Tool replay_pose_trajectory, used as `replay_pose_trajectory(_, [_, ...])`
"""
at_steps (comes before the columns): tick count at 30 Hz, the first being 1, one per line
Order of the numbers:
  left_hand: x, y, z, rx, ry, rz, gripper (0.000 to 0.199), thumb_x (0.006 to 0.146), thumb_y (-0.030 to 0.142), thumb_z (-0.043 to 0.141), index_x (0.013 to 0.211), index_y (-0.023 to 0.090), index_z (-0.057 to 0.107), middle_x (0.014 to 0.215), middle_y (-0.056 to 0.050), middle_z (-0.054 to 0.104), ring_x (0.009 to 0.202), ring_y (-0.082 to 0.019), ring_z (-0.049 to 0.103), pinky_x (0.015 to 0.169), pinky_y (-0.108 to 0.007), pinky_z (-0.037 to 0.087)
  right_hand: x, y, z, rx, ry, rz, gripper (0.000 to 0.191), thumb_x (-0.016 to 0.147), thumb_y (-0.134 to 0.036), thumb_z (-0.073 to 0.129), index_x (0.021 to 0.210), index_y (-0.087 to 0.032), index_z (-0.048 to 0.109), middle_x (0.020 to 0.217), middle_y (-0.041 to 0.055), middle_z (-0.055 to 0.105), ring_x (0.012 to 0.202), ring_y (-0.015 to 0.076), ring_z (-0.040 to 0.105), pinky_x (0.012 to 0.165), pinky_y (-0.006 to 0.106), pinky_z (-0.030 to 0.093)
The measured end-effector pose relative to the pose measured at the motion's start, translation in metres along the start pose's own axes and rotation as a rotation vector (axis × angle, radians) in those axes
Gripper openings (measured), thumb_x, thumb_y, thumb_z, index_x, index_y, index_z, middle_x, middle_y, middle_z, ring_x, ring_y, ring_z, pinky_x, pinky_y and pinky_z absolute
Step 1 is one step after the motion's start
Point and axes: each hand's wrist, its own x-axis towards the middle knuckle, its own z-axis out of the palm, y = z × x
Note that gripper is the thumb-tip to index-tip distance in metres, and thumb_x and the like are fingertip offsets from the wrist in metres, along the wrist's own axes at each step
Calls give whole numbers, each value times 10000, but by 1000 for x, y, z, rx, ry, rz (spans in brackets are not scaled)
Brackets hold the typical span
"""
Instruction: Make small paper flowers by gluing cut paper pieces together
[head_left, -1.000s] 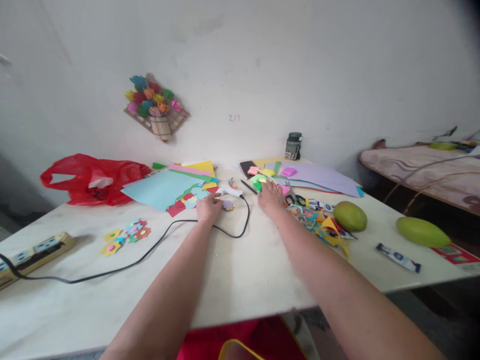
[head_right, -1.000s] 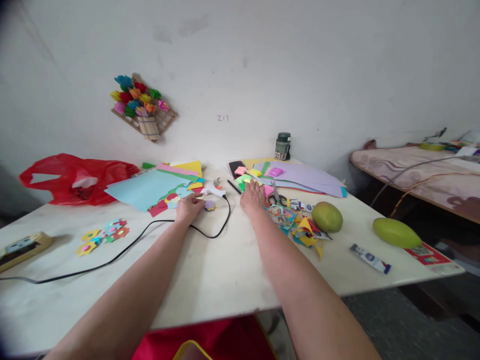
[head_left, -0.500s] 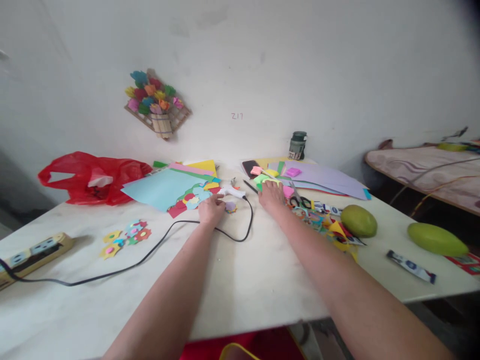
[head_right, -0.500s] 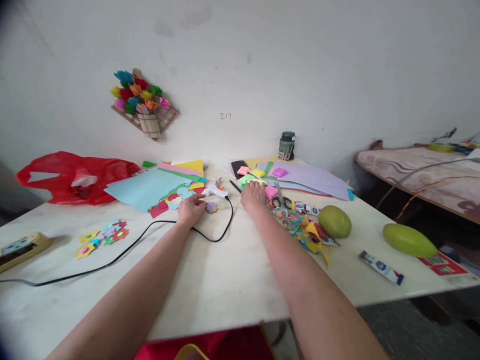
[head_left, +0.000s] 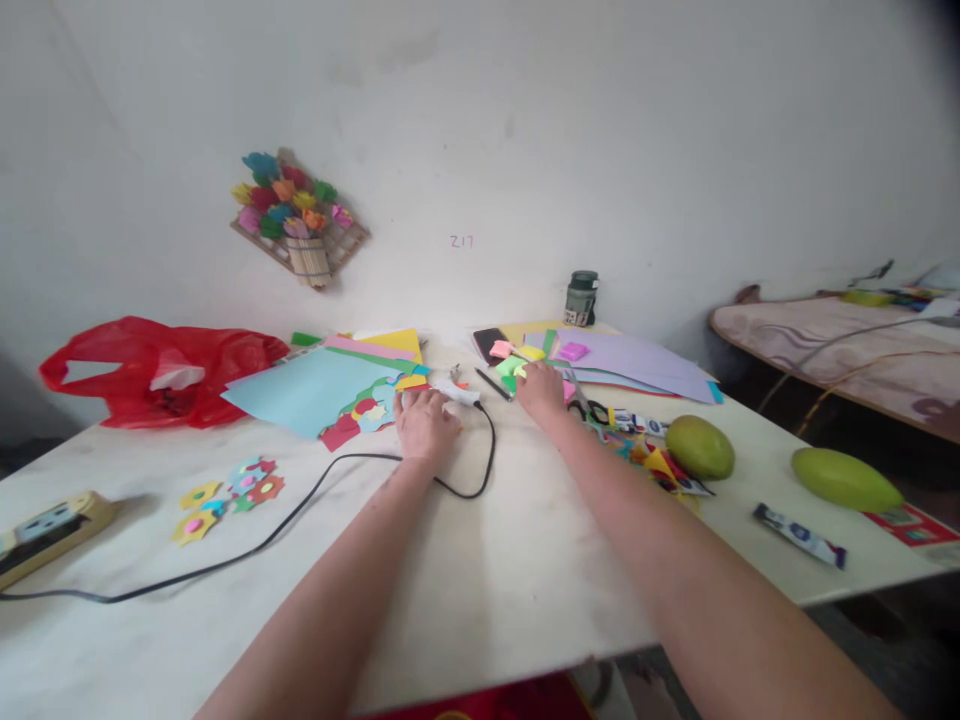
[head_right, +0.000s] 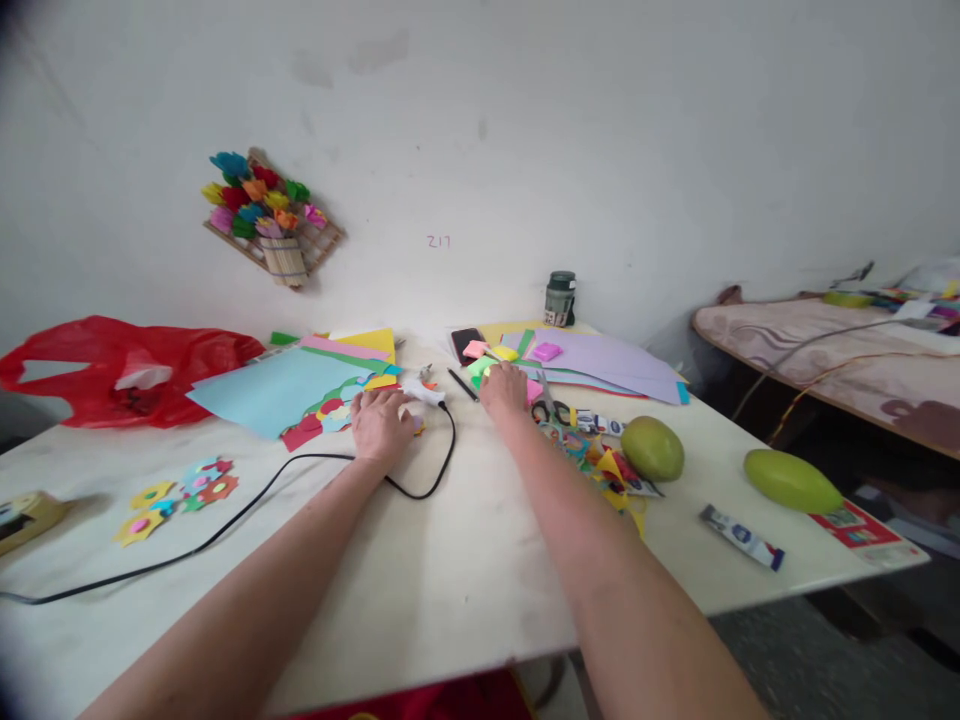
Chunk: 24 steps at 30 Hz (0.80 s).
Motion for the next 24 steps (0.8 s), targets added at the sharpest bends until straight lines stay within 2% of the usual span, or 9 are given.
replay_pose_trajectory(4, [13, 12, 5, -82, -63, -9, 282, 706, 162, 505, 929, 207, 673, 1032, -68, 654, 1044, -247, 524, 1028, -395, 263, 16, 19, -4, 42, -30, 110, 343, 875, -232, 345, 985, -139, 655, 1025, 133, 642, 957, 235, 573, 777, 313, 388])
replay_pose_trajectory(7, [27, 12, 9, -263, -69, -122, 309, 690, 142, 490, 944, 172, 663, 1036, -82, 650, 1002, -225, 560, 914, -329, 393, 26, 34, -1, 65, -56, 204, 350, 876, -260, 354, 980, -128, 661, 998, 146, 653, 954, 244, 587, 762, 310, 408])
replay_pose_trajectory(10, [40, 4, 13, -505, 20, -354, 323, 699, 179, 472, 966, 165, 653, 932, -67, 676, 899, -200, 606, 838, -314, 440, 35, 45, 3, 110, -66, 261, 328, 859, -280, 398, 976, -126, 663, 984, 149, 659, 956, 250, 595, 759, 306, 426])
replay_pose_trajectory(13, [46, -8, 18, -647, 147, -446, 321, 683, 173, 456, 932, 147, 657, 891, -71, 682, 828, -192, 620, 795, -314, 458, 44, 51, 8, 164, -56, 264, 295, 842, -258, 429, 971, -130, 661, 1005, 143, 653, 955, 242, 600, 766, 299, 438])
replay_pose_trajectory(17, [40, -13, 24, -722, 209, -444, 307, 643, 127, 440, 857, 154, 659, 847, -57, 688, 821, -180, 624, 798, -308, 458, 56, 54, 16, 216, -61, 253, 288, 807, -240, 489, 1019, -125, 648, 1051, 141, 640, 964, 239, 597, 785, 308, 450])
replay_pose_trajectory(24, [26, 5, 24, -588, 113, -339, 295, 666, 94, 418, 817, 192, 652, 816, -24, 692, 776, -172, 613, 746, -294, 445, 65, 63, 29, 262, -44, 275, 300, 774, -149, 494, 1021, -128, 662, 1045, 135, 647, 955, 222, 605, 810, 300, 450])
